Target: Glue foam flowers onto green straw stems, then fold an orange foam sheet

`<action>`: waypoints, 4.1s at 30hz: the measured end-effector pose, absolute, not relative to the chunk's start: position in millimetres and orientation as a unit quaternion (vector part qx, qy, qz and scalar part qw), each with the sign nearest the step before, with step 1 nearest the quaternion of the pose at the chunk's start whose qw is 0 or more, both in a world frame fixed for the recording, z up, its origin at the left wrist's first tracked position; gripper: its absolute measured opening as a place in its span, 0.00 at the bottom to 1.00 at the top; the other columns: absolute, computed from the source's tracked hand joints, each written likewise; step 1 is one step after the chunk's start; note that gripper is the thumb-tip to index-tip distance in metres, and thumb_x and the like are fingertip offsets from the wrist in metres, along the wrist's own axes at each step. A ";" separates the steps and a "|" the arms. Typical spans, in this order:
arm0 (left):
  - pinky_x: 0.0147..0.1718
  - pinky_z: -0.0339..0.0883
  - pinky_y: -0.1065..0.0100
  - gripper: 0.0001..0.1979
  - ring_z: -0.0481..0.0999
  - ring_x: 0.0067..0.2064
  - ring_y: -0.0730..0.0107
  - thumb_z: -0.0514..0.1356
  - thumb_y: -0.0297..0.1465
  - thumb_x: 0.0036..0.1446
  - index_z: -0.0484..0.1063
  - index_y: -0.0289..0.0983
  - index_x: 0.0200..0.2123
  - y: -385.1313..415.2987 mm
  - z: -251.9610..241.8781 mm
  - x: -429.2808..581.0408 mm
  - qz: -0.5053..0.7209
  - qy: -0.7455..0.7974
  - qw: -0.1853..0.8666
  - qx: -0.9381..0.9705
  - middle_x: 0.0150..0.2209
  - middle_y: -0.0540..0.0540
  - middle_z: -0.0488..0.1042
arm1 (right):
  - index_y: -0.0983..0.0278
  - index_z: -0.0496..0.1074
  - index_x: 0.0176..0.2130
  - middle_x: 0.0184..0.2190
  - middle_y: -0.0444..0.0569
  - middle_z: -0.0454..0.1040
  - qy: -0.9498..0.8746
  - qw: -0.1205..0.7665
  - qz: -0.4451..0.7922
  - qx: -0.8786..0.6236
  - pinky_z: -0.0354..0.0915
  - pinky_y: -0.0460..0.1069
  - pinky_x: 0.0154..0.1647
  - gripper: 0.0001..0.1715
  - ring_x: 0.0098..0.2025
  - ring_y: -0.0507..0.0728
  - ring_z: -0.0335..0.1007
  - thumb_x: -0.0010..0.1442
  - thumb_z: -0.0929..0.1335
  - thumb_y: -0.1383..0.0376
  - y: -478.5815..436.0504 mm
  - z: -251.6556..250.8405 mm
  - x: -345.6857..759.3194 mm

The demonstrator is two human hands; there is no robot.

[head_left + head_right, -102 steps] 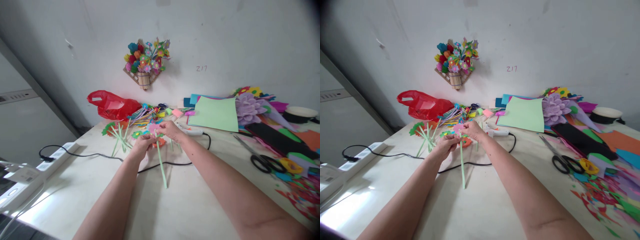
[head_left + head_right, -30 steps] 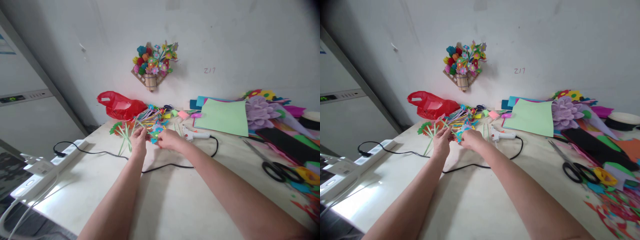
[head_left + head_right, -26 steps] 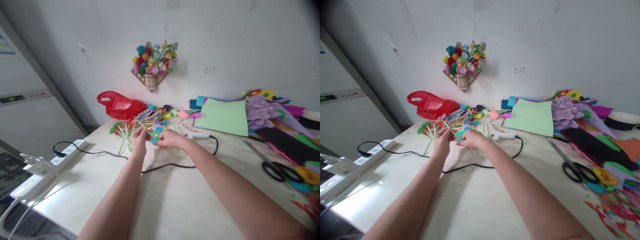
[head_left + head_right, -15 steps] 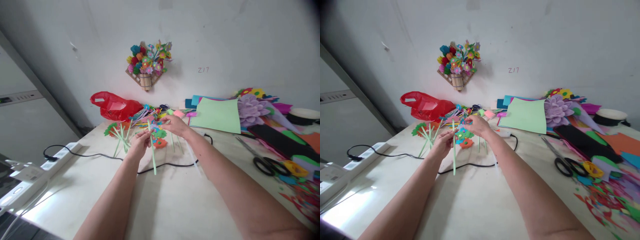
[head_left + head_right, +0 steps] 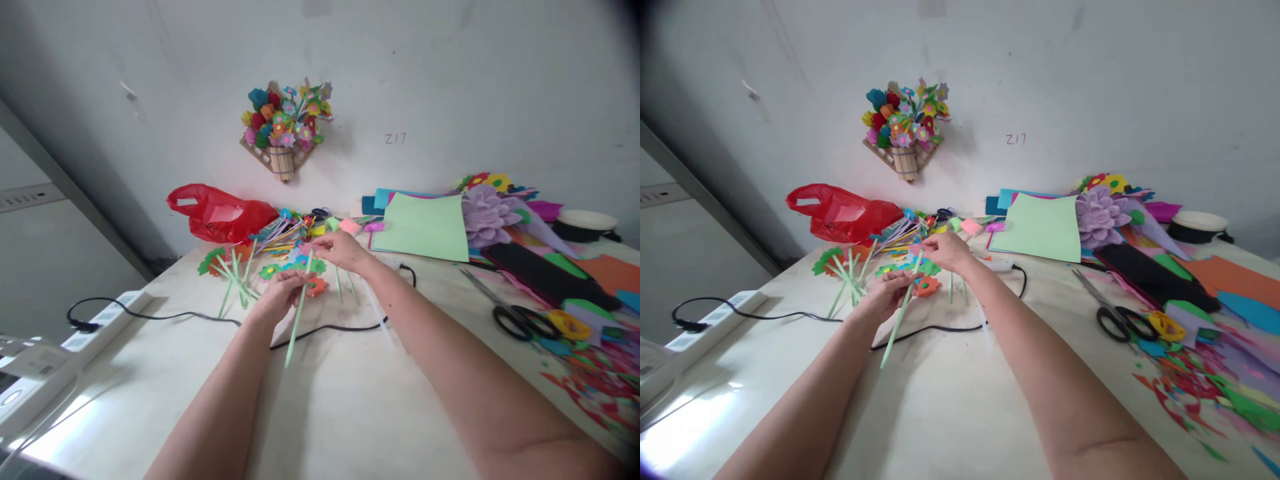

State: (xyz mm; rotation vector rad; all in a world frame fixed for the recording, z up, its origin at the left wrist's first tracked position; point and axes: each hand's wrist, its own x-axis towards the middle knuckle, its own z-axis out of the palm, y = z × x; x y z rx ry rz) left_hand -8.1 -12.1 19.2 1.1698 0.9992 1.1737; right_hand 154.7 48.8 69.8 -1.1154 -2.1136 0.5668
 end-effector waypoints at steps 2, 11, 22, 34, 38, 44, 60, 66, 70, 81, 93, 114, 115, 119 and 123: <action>0.13 0.45 0.75 0.11 0.58 0.15 0.81 0.65 0.34 0.43 0.76 0.32 0.29 -12.4 18.8 -7.3 0.493 0.428 0.568 0.501 0.18 0.46 0.71 | 0.65 0.77 0.33 0.28 0.46 0.75 -0.818 0.318 0.191 -0.440 0.58 0.45 0.32 0.11 0.32 0.53 0.68 0.51 0.67 0.64 48.3 70.3 155.2; 0.13 0.44 0.75 0.10 0.57 0.14 0.82 0.63 0.35 0.46 0.76 0.33 0.27 -11.1 14.5 -5.8 0.472 0.426 0.560 0.531 0.18 0.46 0.72 | 0.65 0.76 0.28 0.23 0.44 0.71 -0.821 0.290 0.149 -0.468 0.49 0.44 0.24 0.10 0.25 0.50 0.60 0.50 0.65 0.63 48.6 68.5 155.0; 0.14 0.45 0.74 0.10 0.58 0.14 0.81 0.63 0.35 0.44 0.74 0.32 0.24 -12.1 16.2 -2.9 0.466 0.435 0.558 0.531 0.19 0.45 0.73 | 0.62 0.77 0.29 0.25 0.44 0.74 -0.827 0.290 0.097 -0.472 0.49 0.45 0.25 0.11 0.28 0.51 0.63 0.50 0.64 0.65 47.4 65.0 154.5; 0.14 0.45 0.74 0.10 0.59 0.14 0.82 0.62 0.34 0.47 0.71 0.33 0.23 -10.3 14.0 -3.4 0.443 0.432 0.544 0.567 0.19 0.47 0.73 | 0.58 0.78 0.34 0.30 0.43 0.77 -0.820 0.292 0.079 -0.486 0.57 0.45 0.29 0.12 0.32 0.53 0.69 0.51 0.65 0.65 47.8 62.3 153.5; 0.14 0.46 0.74 0.10 0.59 0.14 0.81 0.62 0.34 0.48 0.70 0.33 0.23 -11.0 13.9 -2.6 0.443 0.438 0.541 0.565 0.19 0.47 0.73 | 0.58 0.78 0.35 0.32 0.44 0.78 -0.820 0.295 0.082 -0.484 0.60 0.45 0.32 0.12 0.35 0.54 0.71 0.50 0.66 0.65 48.9 60.5 152.6; 0.13 0.46 0.74 0.10 0.59 0.13 0.81 0.62 0.35 0.48 0.70 0.32 0.24 -9.3 11.6 -3.8 0.442 0.438 0.542 0.565 0.19 0.47 0.74 | 0.58 0.78 0.35 0.31 0.44 0.78 -0.815 0.309 0.076 -0.483 0.62 0.46 0.34 0.12 0.36 0.54 0.71 0.51 0.66 0.65 49.3 58.3 151.7; 0.12 0.48 0.76 0.14 0.58 0.13 0.82 0.65 0.38 0.44 0.72 0.33 0.27 -5.1 10.7 -4.5 0.543 0.452 0.486 0.515 0.15 0.53 0.67 | 0.61 0.77 0.34 0.33 0.48 0.78 -0.746 0.370 0.093 -0.546 0.61 0.46 0.35 0.20 0.39 0.56 0.72 0.58 0.62 0.52 39.9 66.4 150.5; 0.13 0.48 0.75 0.14 0.58 0.13 0.82 0.66 0.39 0.43 0.71 0.33 0.25 -4.1 9.5 -6.7 0.570 0.443 0.478 0.500 0.13 0.55 0.63 | 0.66 0.73 0.21 0.21 0.48 0.74 -0.738 0.350 0.305 -0.490 0.60 0.44 0.27 0.20 0.25 0.51 0.68 0.55 0.65 0.56 40.8 61.3 141.4; 0.13 0.47 0.75 0.14 0.58 0.14 0.82 0.65 0.40 0.44 0.72 0.33 0.25 -3.0 7.5 -6.7 0.551 0.437 0.490 0.516 0.15 0.53 0.66 | 0.69 0.72 0.21 0.16 0.44 0.69 -0.667 0.371 0.488 -0.423 0.58 0.42 0.21 0.14 0.17 0.46 0.58 0.53 0.68 0.63 37.7 54.4 131.9; 0.14 0.45 0.74 0.16 0.57 0.14 0.83 0.63 0.42 0.47 0.68 0.34 0.22 -8.2 10.1 -6.0 0.478 0.447 0.501 0.567 0.18 0.49 0.71 | 0.67 0.75 0.26 0.20 0.44 0.71 -0.634 0.484 0.388 -0.462 0.61 0.44 0.24 0.10 0.21 0.49 0.63 0.49 0.67 0.62 54.2 40.9 133.2; 0.13 0.44 0.75 0.17 0.55 0.13 0.83 0.64 0.43 0.43 0.68 0.34 0.22 -5.7 12.4 -3.8 0.543 0.498 0.421 0.530 0.14 0.54 0.65 | 0.67 0.70 0.19 0.15 0.40 0.64 -0.672 0.422 0.414 -0.446 0.57 0.43 0.23 0.09 0.21 0.47 0.59 0.46 0.69 0.64 40.0 47.4 126.4; 0.22 0.59 0.71 0.15 0.71 0.23 0.68 0.53 0.39 0.51 0.74 0.35 0.30 4.9 8.9 -70.3 0.586 0.728 0.075 0.347 0.23 0.45 0.76 | 0.69 0.71 0.20 0.21 0.47 0.75 -0.673 0.374 0.471 -0.431 0.58 0.40 0.19 0.12 0.17 0.44 0.59 0.54 0.66 0.71 26.4 60.8 128.2; 0.22 0.60 0.70 0.15 0.71 0.23 0.68 0.53 0.38 0.51 0.74 0.35 0.29 5.2 7.6 -74.8 0.582 0.736 0.073 0.338 0.23 0.44 0.76 | 0.69 0.71 0.20 0.22 0.47 0.75 -0.673 0.374 0.470 -0.432 0.59 0.40 0.19 0.13 0.17 0.44 0.59 0.54 0.66 0.70 26.7 60.6 128.7; 0.23 0.61 0.69 0.12 0.70 0.22 0.68 0.55 0.35 0.48 0.75 0.35 0.26 6.5 1.6 -88.7 0.576 0.758 0.083 0.295 0.21 0.44 0.75 | 0.68 0.70 0.19 0.22 0.47 0.75 -0.680 0.375 0.452 -0.438 0.59 0.41 0.20 0.13 0.17 0.45 0.60 0.54 0.67 0.69 28.9 58.6 130.0; 0.22 0.61 0.69 0.10 0.70 0.20 0.69 0.57 0.34 0.44 0.75 0.35 0.25 9.0 -3.8 -100.1 0.582 0.760 0.116 0.265 0.19 0.46 0.74 | 0.68 0.71 0.19 0.20 0.46 0.74 -0.686 0.375 0.437 -0.445 0.58 0.40 0.19 0.14 0.17 0.45 0.61 0.54 0.67 0.68 32.2 56.6 131.1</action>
